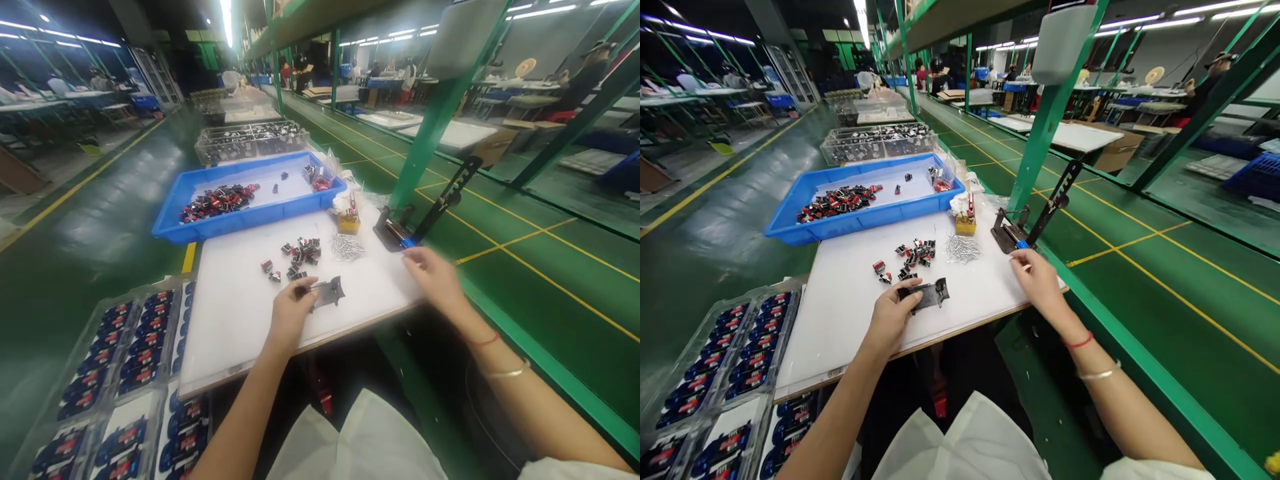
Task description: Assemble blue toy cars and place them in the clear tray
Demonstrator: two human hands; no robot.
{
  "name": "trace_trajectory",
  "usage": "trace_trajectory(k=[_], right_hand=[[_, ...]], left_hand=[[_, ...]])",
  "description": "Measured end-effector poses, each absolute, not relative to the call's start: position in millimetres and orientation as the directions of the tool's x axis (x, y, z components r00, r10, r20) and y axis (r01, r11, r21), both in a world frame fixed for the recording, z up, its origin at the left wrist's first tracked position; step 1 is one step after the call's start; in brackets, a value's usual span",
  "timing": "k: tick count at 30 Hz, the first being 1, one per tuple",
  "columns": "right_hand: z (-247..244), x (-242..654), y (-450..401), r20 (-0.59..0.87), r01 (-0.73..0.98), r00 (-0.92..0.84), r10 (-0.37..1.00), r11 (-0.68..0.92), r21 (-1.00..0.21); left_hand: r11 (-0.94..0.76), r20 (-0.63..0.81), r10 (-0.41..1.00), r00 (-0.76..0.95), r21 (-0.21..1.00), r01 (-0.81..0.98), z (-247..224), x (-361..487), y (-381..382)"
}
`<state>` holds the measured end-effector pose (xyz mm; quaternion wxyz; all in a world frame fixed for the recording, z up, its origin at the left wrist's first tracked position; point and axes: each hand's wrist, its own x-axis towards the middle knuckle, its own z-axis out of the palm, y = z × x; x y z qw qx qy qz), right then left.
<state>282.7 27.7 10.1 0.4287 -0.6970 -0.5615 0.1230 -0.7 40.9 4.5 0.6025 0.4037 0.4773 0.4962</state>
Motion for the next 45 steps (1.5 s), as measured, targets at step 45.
trace_trajectory(k=[45], right_hand=[[10.7, 244.7, -55.7, 0.212, 0.91, -0.092, 0.973, 0.169, -0.379]], left_hand=[[0.21, -0.209, 0.977, 0.03, 0.947, -0.245, -9.4, 18.0, 49.4]])
